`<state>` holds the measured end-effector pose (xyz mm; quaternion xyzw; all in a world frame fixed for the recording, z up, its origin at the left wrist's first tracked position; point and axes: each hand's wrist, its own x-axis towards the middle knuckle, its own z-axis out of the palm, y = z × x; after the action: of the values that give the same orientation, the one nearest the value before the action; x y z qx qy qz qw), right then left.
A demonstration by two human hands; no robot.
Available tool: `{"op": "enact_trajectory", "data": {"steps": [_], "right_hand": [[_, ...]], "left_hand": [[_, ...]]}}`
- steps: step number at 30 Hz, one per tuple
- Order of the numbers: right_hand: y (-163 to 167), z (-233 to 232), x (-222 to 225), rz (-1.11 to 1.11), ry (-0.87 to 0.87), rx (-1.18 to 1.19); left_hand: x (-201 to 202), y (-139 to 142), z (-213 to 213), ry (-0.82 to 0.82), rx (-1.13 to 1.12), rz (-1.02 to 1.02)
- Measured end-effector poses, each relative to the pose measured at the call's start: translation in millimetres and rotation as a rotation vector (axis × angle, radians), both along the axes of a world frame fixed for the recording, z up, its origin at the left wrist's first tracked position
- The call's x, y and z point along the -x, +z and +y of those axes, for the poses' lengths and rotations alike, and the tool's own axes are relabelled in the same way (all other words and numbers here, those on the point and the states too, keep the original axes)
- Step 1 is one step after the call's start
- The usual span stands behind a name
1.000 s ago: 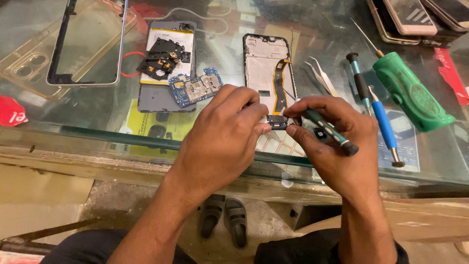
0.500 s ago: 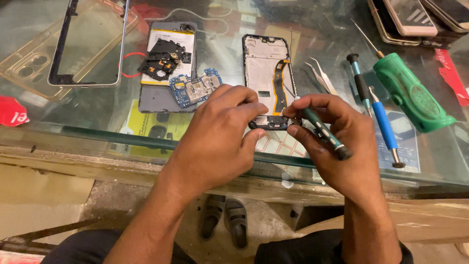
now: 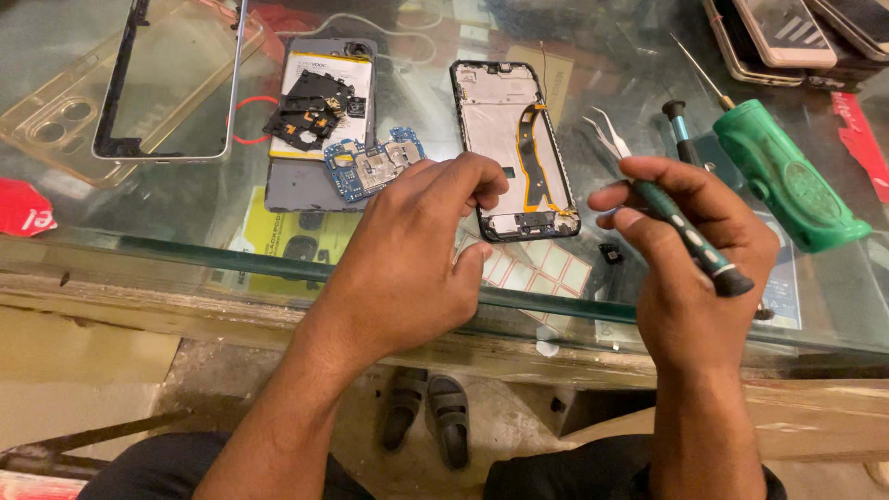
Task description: The person repairs a disassembled smartphone on a glass workbench, using a screwdriver to unscrew and pry small internal components from the phone frame. They lift the midframe, reposition it, and continue working on the board and connectors with the screwdriver and fingers.
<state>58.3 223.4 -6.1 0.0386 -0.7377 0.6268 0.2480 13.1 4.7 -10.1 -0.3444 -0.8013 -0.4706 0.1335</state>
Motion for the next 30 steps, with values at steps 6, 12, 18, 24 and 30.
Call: {"op": "enact_trajectory", "data": {"steps": [6,12,18,24,30], "right_hand": [[-9,6,-3,0.097,-0.008,0.243],[-24,11,-18,0.185,-0.045,0.118],[-41,4,-44,0.204,-0.207,-0.446],[-51,3,-47,0.215,-0.261,-0.463],[-51,1,-44,0.224,-0.243,-0.471]], "left_hand": [[0,-3,1,0.026,0.035,0.073],[-1,-4,3,0.02,0.01,0.132],[-9,-4,16,0.123,0.114,0.197],[-10,-3,19,0.139,0.126,0.22],[-10,-2,20,0.129,0.138,0.223]]}}
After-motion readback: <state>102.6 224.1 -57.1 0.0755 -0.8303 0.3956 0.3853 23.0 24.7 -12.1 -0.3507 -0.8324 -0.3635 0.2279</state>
